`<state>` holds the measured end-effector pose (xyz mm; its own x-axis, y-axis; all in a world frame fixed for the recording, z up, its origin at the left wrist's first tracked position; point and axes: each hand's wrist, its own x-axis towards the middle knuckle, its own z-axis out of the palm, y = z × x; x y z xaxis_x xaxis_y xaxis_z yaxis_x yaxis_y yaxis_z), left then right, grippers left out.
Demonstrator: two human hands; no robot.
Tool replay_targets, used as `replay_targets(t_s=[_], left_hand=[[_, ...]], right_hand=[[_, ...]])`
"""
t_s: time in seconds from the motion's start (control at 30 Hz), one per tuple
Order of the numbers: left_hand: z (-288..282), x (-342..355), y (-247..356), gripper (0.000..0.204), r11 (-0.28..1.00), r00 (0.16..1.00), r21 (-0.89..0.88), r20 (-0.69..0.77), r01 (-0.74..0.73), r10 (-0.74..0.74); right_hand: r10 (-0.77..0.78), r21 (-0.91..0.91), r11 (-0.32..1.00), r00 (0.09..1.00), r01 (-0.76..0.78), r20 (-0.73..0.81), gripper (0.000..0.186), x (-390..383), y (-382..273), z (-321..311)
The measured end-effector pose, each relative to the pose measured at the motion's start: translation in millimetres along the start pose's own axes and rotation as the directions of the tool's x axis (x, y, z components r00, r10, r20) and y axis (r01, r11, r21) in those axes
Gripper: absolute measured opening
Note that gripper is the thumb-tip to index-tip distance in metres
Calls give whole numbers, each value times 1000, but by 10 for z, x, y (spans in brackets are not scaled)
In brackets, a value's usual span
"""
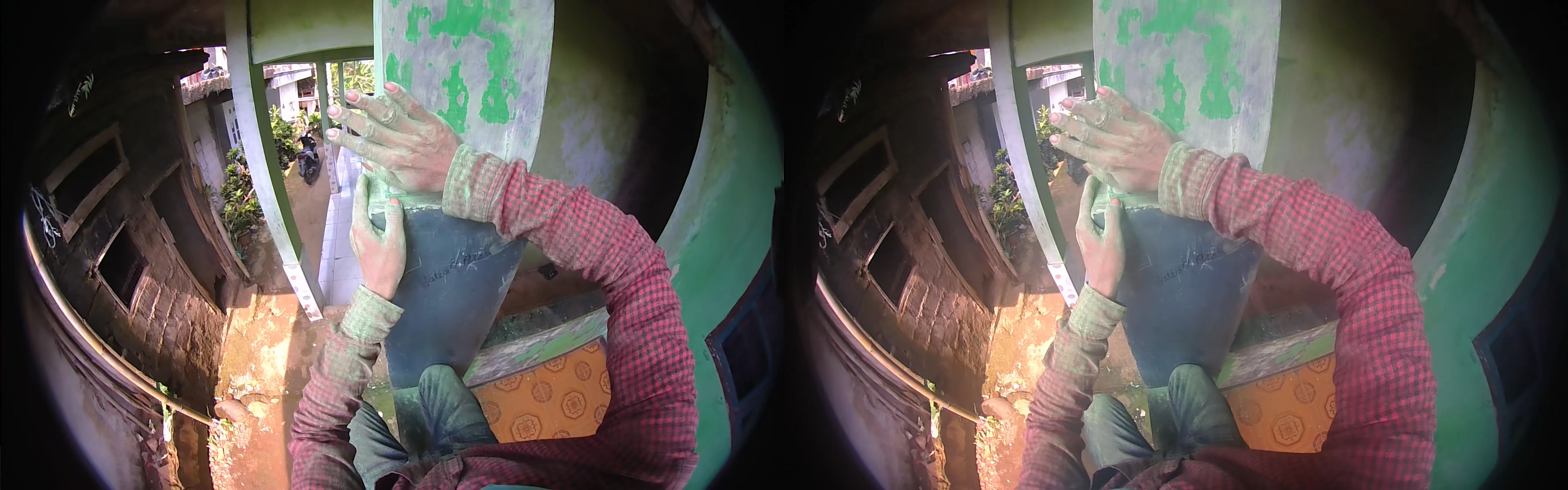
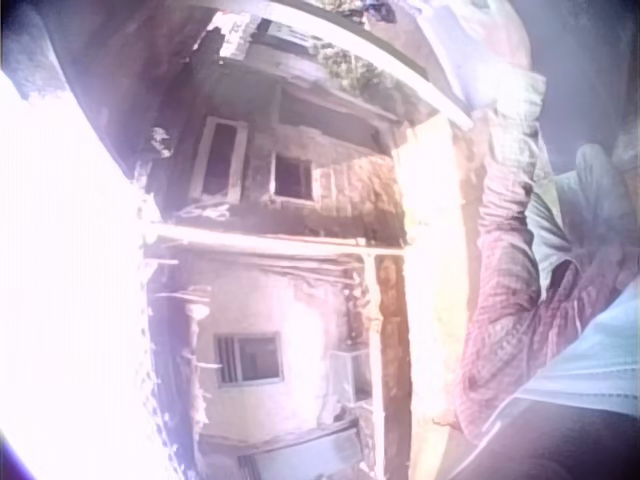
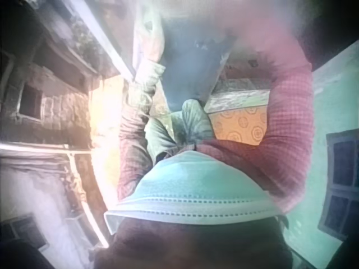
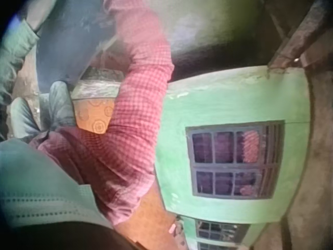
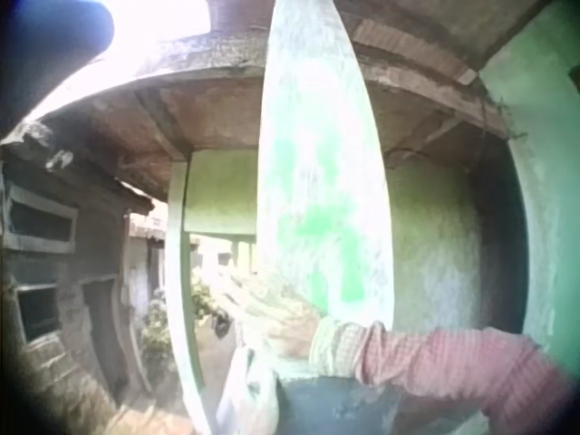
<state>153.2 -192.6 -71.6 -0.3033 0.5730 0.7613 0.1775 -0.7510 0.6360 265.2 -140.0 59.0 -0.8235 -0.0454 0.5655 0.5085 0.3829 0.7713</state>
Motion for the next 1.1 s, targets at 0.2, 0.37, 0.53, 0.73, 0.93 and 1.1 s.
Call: replay_targets(t_s=[0.2, 0.37, 0.53, 0.73, 0.93, 1.1], left_hand=[[20, 5, 64, 56, 1000, 1000, -16, -4, 14, -14], [-46, 5, 22, 57, 1000, 1000, 14, -4, 5, -5], [-22, 1, 29, 64, 1000, 1000, 10, 14, 17, -17], [-84, -15, -42, 86, 999, 992, -42, 126, 13, -7], [-188, -48, -108, 98, 999, 983, -32, 179, 33, -27], [-142, -43, -73, 101, 995, 976, -71, 210, 65, -49]], right_hand=[[249, -269, 928, 966, -257, -64, 53, 364, 261, -305], [175, -97, 977, 977, -188, -126, 52, 299, 334, -174], [140, -111, 984, 990, -139, 1, 58, 100, 108, -151], [266, -61, 960, 959, -273, -102, 54, 353, 522, -327], [41, -19, 999, 994, -43, -98, 51, 104, 41, -36], [149, -75, 985, 987, -154, -59, 51, 90, -22, -86]])
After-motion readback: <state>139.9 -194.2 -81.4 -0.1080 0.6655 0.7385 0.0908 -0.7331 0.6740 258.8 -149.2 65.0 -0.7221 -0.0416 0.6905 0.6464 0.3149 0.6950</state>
